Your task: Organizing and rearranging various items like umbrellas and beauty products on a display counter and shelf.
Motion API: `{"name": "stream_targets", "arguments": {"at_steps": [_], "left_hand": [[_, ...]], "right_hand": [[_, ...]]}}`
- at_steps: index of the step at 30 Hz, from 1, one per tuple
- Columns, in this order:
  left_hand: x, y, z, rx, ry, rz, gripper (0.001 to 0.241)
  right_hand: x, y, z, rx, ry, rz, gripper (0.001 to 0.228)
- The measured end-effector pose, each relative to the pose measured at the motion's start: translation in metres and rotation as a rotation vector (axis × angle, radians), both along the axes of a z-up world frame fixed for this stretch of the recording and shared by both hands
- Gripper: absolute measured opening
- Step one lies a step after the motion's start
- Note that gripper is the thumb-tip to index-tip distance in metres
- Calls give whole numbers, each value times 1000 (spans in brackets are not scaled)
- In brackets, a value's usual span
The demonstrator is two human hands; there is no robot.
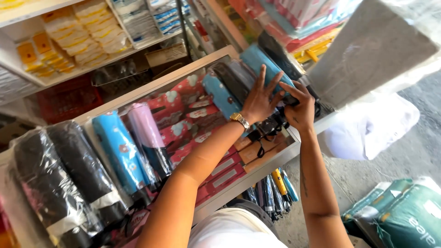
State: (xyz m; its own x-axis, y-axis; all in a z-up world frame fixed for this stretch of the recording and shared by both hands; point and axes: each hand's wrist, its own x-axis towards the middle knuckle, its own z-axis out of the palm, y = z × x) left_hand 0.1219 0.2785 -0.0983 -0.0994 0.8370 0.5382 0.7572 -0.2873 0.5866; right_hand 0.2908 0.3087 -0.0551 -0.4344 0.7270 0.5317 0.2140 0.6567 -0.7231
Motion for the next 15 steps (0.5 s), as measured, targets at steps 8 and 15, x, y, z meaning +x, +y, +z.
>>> {"name": "stream_targets", "arguments": {"at_steps": [8,15], "left_hand": [[-10,52,-27,-242,407,94,78],[-15,10,-18,-433,575,77,84]], "right_hand": [[6,7,-26,229,-409,-315,78],[-3,-4,0,164,-646,-315,71]]}}
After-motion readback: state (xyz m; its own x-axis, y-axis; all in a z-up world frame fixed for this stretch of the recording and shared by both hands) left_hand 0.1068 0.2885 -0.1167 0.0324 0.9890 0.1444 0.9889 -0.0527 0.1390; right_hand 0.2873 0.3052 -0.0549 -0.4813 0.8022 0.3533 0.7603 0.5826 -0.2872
